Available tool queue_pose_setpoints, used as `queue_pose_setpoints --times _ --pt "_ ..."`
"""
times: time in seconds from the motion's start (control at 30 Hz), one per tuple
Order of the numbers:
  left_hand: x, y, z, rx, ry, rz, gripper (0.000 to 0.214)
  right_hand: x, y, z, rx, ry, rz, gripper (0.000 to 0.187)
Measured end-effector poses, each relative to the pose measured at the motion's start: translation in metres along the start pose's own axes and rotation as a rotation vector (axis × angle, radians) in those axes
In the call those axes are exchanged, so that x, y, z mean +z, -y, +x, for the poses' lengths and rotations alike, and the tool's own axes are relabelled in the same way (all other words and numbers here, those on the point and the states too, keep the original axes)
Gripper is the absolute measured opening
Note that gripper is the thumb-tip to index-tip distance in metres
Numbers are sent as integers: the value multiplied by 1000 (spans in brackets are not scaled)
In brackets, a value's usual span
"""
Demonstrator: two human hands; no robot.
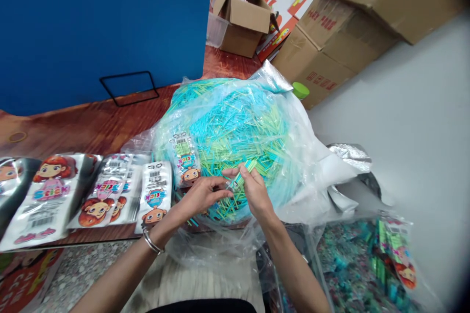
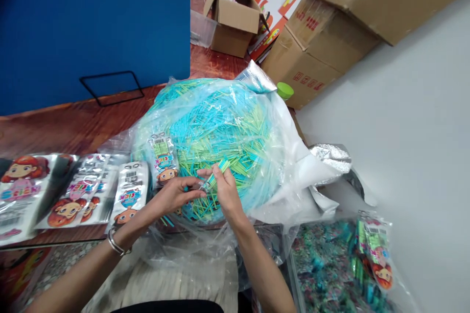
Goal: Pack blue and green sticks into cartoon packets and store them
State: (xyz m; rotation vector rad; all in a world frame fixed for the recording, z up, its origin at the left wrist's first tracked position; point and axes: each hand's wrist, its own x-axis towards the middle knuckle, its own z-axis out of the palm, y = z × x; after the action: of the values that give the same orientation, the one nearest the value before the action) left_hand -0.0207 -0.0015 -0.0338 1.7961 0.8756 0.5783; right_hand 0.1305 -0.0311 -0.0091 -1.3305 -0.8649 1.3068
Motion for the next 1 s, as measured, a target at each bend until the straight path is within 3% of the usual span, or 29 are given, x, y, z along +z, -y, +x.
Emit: queue_pose_setpoints --times 0.13,0.3,0.4,0.5,0.57,0.67,0.83,1.0 --pt "-2 -8 2 -30 -32 -172 29 -3 4 -8 -53 -6 -67 29" --pt "-9 -24 2 28 11 -133 35 2 23 -15 -276 81 -244 25" --pt "-11 -27 3 -4 0 -199 39 -2 29 -18 -311 147 -308 23" --pt "-8 -26 4 -51 -16 -258 39 -11 29 -22 -392 117 -353 34" --pt "-5 -26 3 -83 -44 -308 37 -18 27 -26 -516 77 -470 44" --pt "-1 -28 2 -115 -95 -397 36 -24 26 -31 -675 164 -738 43" --pt "0 -30 -3 -126 -132 -409 35 -29 26 -32 -700 182 -784 36" --pt "6 -30 -9 -86 -111 -346 39 -27 26 -26 -582 276 -781 22"
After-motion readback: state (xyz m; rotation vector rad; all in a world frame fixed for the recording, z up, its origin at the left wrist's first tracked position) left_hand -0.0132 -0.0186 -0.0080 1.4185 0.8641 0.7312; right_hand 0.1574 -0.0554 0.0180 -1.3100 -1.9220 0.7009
